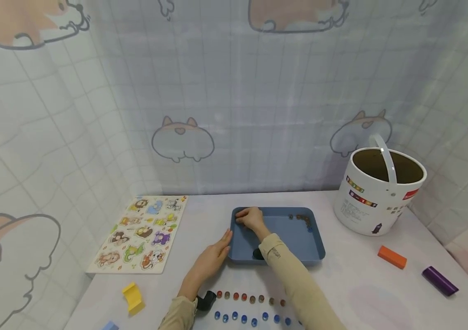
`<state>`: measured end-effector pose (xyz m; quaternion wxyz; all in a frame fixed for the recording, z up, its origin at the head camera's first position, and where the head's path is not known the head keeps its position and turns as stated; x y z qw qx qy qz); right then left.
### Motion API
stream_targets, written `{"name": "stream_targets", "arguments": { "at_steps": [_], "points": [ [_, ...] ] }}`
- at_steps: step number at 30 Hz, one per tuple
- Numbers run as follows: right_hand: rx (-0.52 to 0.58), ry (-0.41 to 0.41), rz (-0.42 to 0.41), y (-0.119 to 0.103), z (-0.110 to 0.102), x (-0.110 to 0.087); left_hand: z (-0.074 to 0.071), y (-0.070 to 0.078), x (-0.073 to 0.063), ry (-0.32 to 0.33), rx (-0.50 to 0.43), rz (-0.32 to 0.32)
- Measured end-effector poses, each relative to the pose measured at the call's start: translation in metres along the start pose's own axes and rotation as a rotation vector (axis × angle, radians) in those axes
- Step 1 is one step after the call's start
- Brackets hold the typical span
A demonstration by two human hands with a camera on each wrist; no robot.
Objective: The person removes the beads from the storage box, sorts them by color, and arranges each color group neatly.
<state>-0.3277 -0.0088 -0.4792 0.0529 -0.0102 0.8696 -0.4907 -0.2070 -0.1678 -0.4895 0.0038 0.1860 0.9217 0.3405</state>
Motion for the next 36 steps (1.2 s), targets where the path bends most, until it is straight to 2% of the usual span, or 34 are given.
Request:
{"name": "stream_targets", "arguments": {
  "at_steps": [3, 6, 12, 16, 21, 26, 31, 36],
  "points": [
    [0.034, -0.029, 0.004, 0.002, -0.009, 0.0, 0.001, 0.0, -0.001, 0.001, 0.001, -0.002],
    [0.106, -0.058, 0.009, 0.001, -0.027, -0.001, 0.002, 0.0, -0.002, 0.001, -0.005, 0.0],
    [0.276, -0.106, -0.032, -0.004, -0.082, -0.008, -0.001, 0.001, 0.0, 0.014, 0.005, -0.01],
    [0.304, -0.106, -0.058, 0.001, -0.119, -0.021, -0.005, 0.002, 0.001, 0.016, 0.017, -0.027],
    [0.325, -0.119, -0.08, 0.014, -0.156, -0.05, -0.006, 0.004, 0.0, 0.015, 0.013, -0.031],
    [0.366, -0.178, -0.073, 0.038, -0.18, -0.084, -0.005, 0.004, -0.001, 0.01, -0.003, -0.03],
    [0.363, -0.258, -0.034, 0.072, -0.188, -0.117, -0.002, 0.003, -0.001, 0.006, -0.011, -0.038],
    [0.384, -0.388, -0.012, 0.102, -0.182, -0.16, 0.0, 0.003, 0.0, 0.003, -0.008, -0.04]
  ]
}}
Point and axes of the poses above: each hand's wrist, its own x-axis towards the middle knuckle, its own z-axis out of the palm, y = z × x, the point moved 1 cm from there along x, towards the middle knuckle
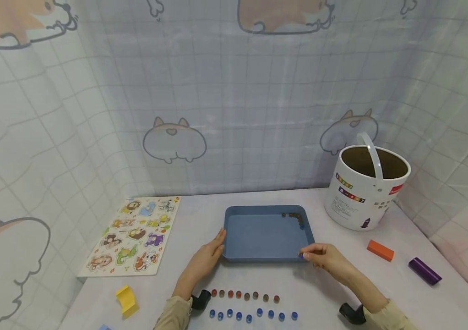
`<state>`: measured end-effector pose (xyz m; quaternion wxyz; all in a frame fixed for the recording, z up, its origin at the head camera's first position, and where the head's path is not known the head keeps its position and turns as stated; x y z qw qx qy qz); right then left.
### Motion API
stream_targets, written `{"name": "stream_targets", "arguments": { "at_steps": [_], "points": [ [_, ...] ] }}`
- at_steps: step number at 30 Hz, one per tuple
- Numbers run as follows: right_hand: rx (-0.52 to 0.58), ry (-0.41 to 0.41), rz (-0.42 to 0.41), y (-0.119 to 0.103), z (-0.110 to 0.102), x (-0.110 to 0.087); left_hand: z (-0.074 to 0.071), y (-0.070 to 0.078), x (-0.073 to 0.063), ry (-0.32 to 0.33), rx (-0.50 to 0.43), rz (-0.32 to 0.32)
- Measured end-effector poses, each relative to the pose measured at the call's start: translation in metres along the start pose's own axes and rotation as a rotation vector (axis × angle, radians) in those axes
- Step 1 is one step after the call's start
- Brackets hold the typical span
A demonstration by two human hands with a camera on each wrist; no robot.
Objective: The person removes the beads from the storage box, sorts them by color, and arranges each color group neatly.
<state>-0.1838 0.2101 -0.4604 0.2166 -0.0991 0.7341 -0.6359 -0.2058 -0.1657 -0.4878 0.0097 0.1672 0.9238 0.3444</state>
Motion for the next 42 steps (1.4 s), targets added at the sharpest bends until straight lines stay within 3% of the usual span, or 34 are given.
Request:
{"name": "stream_targets", "arguments": {
  "at_steps": [4, 11, 17, 26, 30, 35, 39, 42],
  "points": [
    [0.022, -0.066, 0.046, 0.018, 0.013, -0.029, 0.0, 0.0, 0.0, -0.006, -0.004, -0.003],
    [-0.035, -0.066, 0.163, 0.033, 0.036, -0.056, -0.001, -0.002, -0.002, 0.01, 0.001, 0.0],
    [-0.055, -0.105, 0.191, 0.044, 0.05, -0.064, 0.0, -0.004, -0.004, -0.008, -0.012, -0.001],
    [-0.12, -0.105, 0.146, 0.043, 0.056, -0.06, -0.002, -0.005, -0.004, 0.007, -0.009, -0.001],
    [-0.121, -0.066, 0.073, 0.025, 0.043, -0.053, -0.002, -0.004, -0.003, 0.0, -0.005, 0.006],
    [-0.14, -0.011, -0.038, -0.013, 0.021, -0.031, -0.001, -0.004, -0.001, 0.009, -0.013, 0.013],
    [-0.18, 0.027, -0.097, -0.038, 0.007, -0.001, 0.0, -0.004, 0.0, 0.007, -0.02, 0.016],
    [-0.134, 0.045, -0.108, -0.05, 0.0, 0.031, 0.001, -0.005, 0.001, 0.009, -0.013, 0.02]
  ]
}}
Point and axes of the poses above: each hand's wrist, its own x-axis towards the middle knuckle, its own z-axis out of the palm, y = z × x, the point moved 1 cm from there along x, towards the middle knuckle
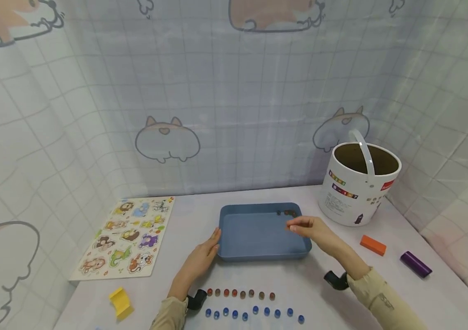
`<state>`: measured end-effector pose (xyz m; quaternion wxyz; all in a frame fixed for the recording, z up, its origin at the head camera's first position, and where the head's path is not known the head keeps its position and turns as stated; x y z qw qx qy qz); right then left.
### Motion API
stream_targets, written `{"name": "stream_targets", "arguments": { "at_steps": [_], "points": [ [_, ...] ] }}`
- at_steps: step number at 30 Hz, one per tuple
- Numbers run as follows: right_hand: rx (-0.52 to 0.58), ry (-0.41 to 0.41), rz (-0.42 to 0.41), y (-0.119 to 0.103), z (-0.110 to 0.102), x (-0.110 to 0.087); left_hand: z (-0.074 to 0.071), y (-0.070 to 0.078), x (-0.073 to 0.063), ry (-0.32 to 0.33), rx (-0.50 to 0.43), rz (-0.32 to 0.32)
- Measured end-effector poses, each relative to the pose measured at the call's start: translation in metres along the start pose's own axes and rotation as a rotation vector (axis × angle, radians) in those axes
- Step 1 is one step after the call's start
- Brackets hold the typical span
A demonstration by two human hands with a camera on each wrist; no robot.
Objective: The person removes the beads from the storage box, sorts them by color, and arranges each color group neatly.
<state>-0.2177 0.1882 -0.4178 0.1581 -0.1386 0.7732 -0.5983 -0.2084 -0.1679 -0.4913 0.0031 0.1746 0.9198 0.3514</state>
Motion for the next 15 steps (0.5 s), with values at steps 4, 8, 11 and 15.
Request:
{"name": "stream_targets", "arguments": {
  "at_steps": [4, 8, 11, 15],
  "points": [
    [0.078, 0.04, 0.08, -0.002, 0.003, 0.041, 0.0, 0.001, 0.001, -0.002, 0.01, -0.004],
    [0.065, 0.087, 0.221, 0.002, 0.009, 0.064, 0.001, 0.0, 0.0, -0.001, 0.003, 0.008],
    [0.056, 0.1, 0.299, 0.006, 0.009, 0.074, 0.002, 0.0, 0.0, 0.001, -0.001, 0.015],
    [0.032, 0.131, 0.358, 0.009, 0.006, 0.089, 0.001, 0.001, 0.0, 0.006, 0.002, 0.013]
  ]
}}
Point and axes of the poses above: each hand's wrist, its own x-axis towards the middle knuckle, its own z-axis out of the palm, y = z × x, the point moved 1 cm from there along x, towards the middle knuckle
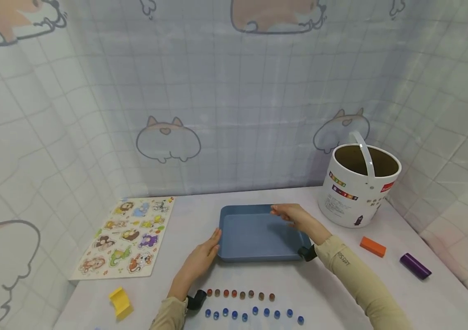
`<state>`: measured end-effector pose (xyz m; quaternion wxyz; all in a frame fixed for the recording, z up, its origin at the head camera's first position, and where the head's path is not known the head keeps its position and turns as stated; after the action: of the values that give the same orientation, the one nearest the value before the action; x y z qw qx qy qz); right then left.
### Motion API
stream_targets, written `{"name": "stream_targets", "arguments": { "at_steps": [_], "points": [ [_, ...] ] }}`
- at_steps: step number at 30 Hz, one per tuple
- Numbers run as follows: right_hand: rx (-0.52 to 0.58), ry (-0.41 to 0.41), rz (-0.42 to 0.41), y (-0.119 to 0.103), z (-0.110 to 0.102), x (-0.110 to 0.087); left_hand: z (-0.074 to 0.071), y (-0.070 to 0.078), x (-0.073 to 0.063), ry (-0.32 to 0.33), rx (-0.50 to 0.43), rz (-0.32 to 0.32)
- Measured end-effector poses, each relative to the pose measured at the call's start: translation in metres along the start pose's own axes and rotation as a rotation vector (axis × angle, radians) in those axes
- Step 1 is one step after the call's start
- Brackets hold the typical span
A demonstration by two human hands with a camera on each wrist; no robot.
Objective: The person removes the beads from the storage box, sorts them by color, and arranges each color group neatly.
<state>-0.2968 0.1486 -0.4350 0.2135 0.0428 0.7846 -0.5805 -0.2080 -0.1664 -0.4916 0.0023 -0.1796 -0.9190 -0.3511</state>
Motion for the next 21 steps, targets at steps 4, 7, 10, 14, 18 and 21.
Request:
{"name": "stream_targets", "arguments": {
  "at_steps": [4, 7, 10, 14, 18, 21],
  "points": [
    [-0.027, 0.056, 0.049, -0.001, -0.001, 0.015, -0.002, 0.0, 0.0, -0.001, 0.002, 0.0],
    [-0.051, 0.082, 0.044, 0.0, -0.002, 0.023, -0.003, 0.001, 0.0, -0.004, -0.004, -0.007],
    [-0.085, 0.118, -0.021, 0.004, -0.003, 0.031, -0.002, 0.0, -0.001, 0.001, 0.001, -0.015],
    [-0.105, 0.171, -0.098, 0.016, -0.003, 0.04, -0.001, -0.001, -0.001, -0.002, 0.003, -0.012],
    [-0.091, 0.221, -0.137, 0.022, -0.003, 0.043, 0.0, 0.0, -0.001, -0.017, 0.001, 0.0],
    [-0.146, 0.239, -0.209, 0.02, -0.001, 0.044, 0.0, 0.001, 0.0, -0.002, -0.001, 0.0]
  ]
}}
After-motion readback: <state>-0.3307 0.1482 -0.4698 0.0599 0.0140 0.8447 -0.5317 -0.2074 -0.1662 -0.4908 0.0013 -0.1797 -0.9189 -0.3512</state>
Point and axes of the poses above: each hand's wrist, its own x-axis towards the middle knuckle, its own z-axis out of the palm, y = z × x, the point moved 1 cm from there along x, towards the middle knuckle
